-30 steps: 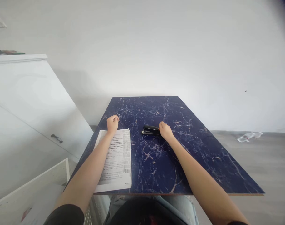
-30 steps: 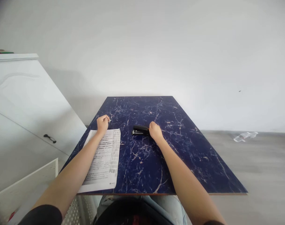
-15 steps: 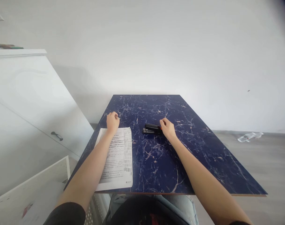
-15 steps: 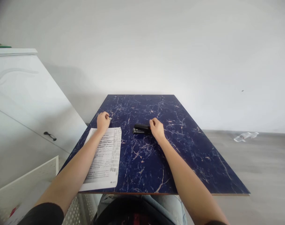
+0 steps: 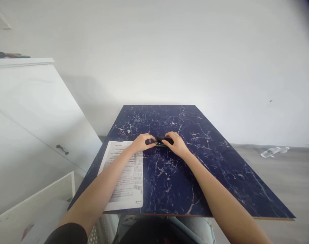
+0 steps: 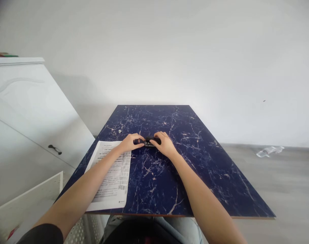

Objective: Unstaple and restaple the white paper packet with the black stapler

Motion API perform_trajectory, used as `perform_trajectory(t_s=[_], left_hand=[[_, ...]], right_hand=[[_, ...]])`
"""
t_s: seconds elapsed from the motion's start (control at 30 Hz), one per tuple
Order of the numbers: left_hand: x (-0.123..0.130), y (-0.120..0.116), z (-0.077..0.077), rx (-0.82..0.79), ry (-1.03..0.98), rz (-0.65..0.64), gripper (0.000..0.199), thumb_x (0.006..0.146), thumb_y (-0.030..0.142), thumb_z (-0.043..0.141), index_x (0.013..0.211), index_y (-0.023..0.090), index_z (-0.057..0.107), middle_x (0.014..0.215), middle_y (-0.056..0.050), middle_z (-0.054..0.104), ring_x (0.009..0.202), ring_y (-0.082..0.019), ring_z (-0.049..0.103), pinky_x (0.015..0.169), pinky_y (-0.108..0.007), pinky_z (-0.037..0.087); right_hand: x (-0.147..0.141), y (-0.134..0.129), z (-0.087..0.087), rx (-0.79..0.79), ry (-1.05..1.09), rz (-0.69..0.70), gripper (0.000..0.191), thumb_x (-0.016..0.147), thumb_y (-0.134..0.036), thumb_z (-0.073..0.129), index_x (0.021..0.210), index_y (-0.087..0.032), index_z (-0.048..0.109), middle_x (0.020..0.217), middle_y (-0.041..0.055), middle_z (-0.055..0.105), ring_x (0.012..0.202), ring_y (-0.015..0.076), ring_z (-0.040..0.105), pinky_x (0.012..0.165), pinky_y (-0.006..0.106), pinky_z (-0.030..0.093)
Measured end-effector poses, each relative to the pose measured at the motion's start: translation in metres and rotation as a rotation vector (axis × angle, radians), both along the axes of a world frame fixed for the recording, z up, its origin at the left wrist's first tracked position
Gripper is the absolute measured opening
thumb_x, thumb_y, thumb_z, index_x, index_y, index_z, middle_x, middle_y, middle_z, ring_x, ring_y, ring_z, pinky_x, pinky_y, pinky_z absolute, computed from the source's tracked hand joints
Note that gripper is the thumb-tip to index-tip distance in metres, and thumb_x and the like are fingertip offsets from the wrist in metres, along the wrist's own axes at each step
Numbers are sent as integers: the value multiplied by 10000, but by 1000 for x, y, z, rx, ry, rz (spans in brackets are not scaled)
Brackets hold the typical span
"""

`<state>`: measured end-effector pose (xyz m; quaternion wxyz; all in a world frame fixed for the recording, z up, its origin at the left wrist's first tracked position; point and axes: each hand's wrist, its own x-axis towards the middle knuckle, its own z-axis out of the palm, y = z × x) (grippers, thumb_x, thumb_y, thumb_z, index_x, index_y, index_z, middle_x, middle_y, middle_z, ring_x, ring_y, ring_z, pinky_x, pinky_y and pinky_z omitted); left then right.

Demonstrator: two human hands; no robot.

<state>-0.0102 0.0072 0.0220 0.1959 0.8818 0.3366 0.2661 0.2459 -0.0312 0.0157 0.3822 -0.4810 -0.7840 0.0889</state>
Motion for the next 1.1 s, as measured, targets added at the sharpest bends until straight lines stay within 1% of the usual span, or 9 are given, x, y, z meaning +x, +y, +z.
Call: perform_trajectory(t_s=[0.23,0.5,0.63,0.73,0.8,0.87,0.97,1.03,1.1], left_hand=[[14,2,-8,75,88,69,212,880,412,678,981,228,705,797,-20,698,784,-209,651,816,-366,473],[-11,1,8,69,128,36,213,814,291,643,1022,246,656,883,-19,690,797,-201,624,809,-345,471],[-18,1,13,20,153,26,226,820,330,632,1032,253,646,899,-14,704,724,-184,609,853,-372,471],[-21,4,13,0,82,53,244,848,403,640,1033,243,646,923,-22,715,751,-185,625,861,-367,477],[-27,11,11,45,-34,211,215,907,408,580,1012,228,635,932,-36,713,795,-192,636,835,-351,484],[-37,20,6,146,-136,503,175,947,349,514,1001,212,609,919,-59,703,847,-212,637,832,-355,483],[-56,34,-5,245,-16,891,210,891,300,588,1075,201,592,1027,-123,703,1051,-316,601,923,-455,447],[-66,40,-12,208,114,972,316,845,313,649,1132,200,583,1159,-167,677,1157,-380,553,944,-511,429],[-70,43,-18,136,181,975,355,832,312,666,1160,207,581,1208,-178,668,1200,-409,529,950,-543,420]], right_hand=[[-1,0,-2,-77,-75,47,261,883,-409,705,1075,-241,651,944,49,667,875,217,607,810,339,471],[3,1,-2,-101,-120,20,268,879,-356,711,1117,-236,678,937,63,663,847,214,619,810,336,474],[3,0,-1,-119,-133,15,284,879,-357,710,1134,-237,680,935,66,657,843,217,619,804,339,474],[3,-1,0,-132,-121,17,281,881,-358,708,1133,-236,680,937,65,653,841,214,618,801,337,474],[4,-1,0,-137,-109,17,278,883,-354,706,1134,-237,677,942,62,651,832,207,615,799,333,473],[4,0,0,-144,-101,26,270,887,-350,701,1131,-236,674,942,58,649,825,200,611,793,327,471],[4,0,0,-152,-91,38,263,887,-343,701,1122,-229,672,932,53,647,823,196,605,789,320,469],[4,-1,1,-149,-85,38,260,884,-336,704,1118,-225,672,928,52,649,830,197,602,798,322,467],[3,-1,1,-141,-81,41,252,883,-327,705,1110,-223,674,924,51,653,841,200,600,803,324,464]])
